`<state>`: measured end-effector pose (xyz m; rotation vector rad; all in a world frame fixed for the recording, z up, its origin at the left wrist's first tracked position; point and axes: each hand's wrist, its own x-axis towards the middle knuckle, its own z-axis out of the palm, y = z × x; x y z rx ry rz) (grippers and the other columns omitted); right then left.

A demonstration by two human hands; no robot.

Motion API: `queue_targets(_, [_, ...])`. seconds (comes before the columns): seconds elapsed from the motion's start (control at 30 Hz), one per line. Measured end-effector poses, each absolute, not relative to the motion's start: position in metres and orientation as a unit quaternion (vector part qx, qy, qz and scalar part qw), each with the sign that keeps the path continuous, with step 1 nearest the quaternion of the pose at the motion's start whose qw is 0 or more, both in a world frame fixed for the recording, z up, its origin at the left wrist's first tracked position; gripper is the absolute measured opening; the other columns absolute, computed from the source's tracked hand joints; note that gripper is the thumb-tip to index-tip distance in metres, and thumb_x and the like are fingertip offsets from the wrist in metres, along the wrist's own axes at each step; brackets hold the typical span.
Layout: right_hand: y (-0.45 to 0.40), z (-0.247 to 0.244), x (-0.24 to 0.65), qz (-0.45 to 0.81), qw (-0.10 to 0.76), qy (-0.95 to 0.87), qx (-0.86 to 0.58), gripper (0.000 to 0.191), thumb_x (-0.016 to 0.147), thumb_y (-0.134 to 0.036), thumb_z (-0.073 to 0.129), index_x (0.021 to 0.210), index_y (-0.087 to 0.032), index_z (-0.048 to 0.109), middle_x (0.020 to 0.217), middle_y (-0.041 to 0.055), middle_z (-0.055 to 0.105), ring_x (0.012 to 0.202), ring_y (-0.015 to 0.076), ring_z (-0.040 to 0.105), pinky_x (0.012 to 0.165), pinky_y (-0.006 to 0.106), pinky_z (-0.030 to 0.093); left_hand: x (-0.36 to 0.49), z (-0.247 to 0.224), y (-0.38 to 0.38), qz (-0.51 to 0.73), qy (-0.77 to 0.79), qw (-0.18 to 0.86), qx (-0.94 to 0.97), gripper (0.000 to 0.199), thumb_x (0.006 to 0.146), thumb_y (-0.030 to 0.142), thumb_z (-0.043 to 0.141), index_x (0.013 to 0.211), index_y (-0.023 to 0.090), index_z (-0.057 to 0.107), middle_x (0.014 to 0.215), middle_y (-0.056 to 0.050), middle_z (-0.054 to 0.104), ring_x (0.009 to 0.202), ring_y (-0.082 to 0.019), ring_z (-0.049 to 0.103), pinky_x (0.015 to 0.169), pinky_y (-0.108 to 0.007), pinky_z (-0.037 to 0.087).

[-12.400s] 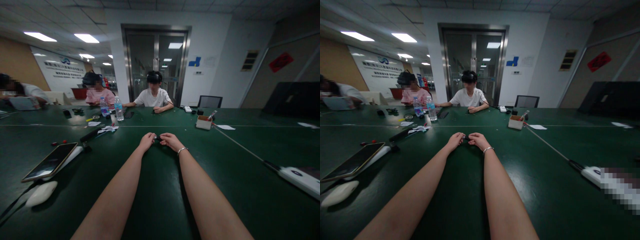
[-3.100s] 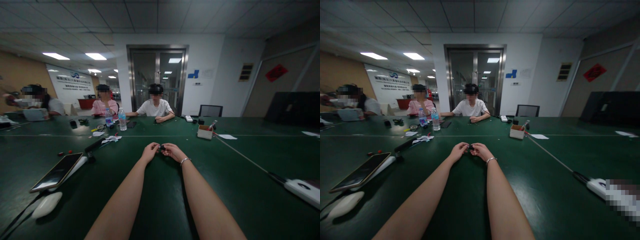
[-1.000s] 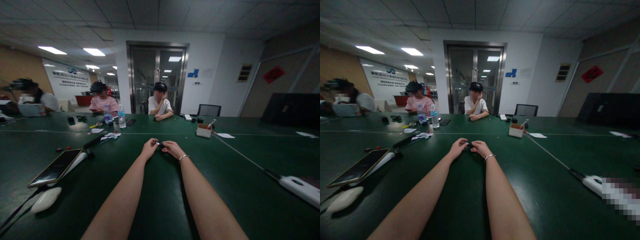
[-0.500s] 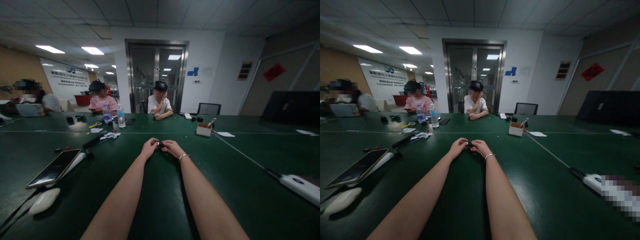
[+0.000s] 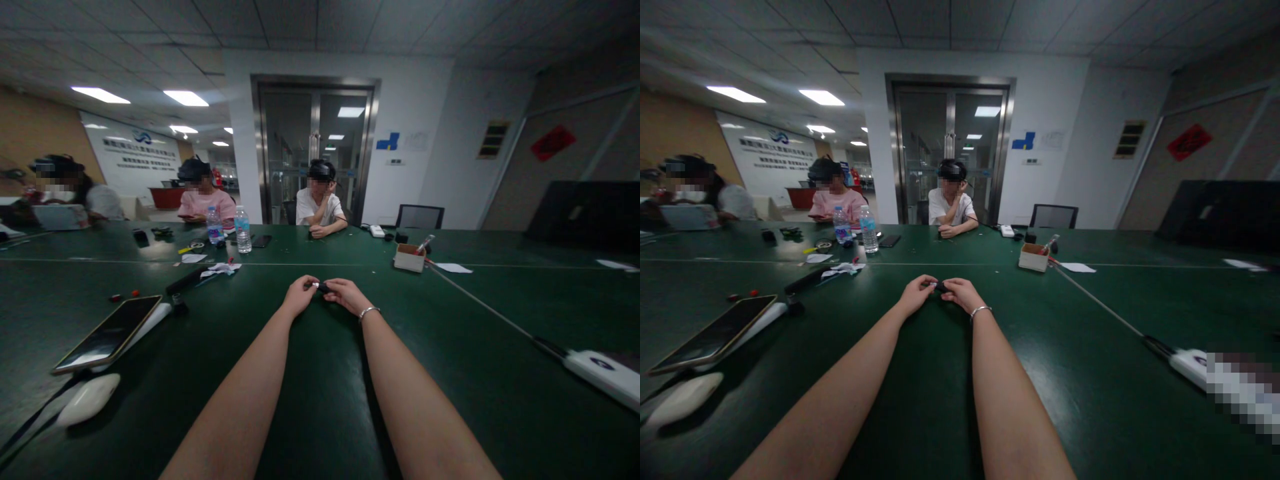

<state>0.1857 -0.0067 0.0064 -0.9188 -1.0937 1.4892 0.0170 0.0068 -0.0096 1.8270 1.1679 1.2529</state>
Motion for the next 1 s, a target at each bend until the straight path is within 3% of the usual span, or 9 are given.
queue_targets(0.23, [-0.0063, 0.0058, 0.1861, 0.621, 0.510, -0.456, -0.382, 0.011, 0.076, -0.006, 0.065, 0.086, -0.008, 0.062, 0.079, 0.0097, 0.068, 0.053, 0.0116, 0.065, 0.055, 0.021, 0.057, 0.0164, -0.0112, 0.0069, 0.480, 0.432, 0.333, 0.687, 0.020, 0.080, 0.029, 0.055, 0.094, 0.019, 0.062, 0.082, -0.002, 0.061, 0.065, -0.011, 0.060, 0.063, -0.024, 0.047])
queue_targets(0.47, [-0.0072, 0.0071, 0.1857, 0.624, 0.505, -0.459, -0.381, 0.010, 0.078, -0.005, 0.061, 0.088, -0.007, 0.061, 0.076, 0.0094, 0.068, 0.053, 0.0122, 0.066, 0.055, 0.021, 0.057, 0.0155, -0.0131, 0.0084, 0.476, 0.438, 0.331, 0.687, 0.022, 0.080, 0.033, 0.055, 0.096, 0.019, 0.062, 0.074, -0.001, 0.062, 0.065, -0.012, 0.061, 0.063, -0.025, 0.047])
queue_targets(1.0, [-0.0062, 0.0071, 0.1857, 0.624, 0.505, -0.454, -0.387, 0.012, 0.077, -0.005, 0.064, 0.088, -0.006, 0.062, 0.076, 0.0099, 0.068, 0.053, 0.0122, 0.065, 0.055, 0.021, 0.057, 0.0143, -0.0136, 0.0096, 0.484, 0.442, 0.309, 0.690, 0.020, 0.076, 0.031, 0.061, 0.091, 0.017, 0.063, 0.088, -0.006, 0.064, 0.077, -0.015, 0.060, 0.073, -0.028, 0.048])
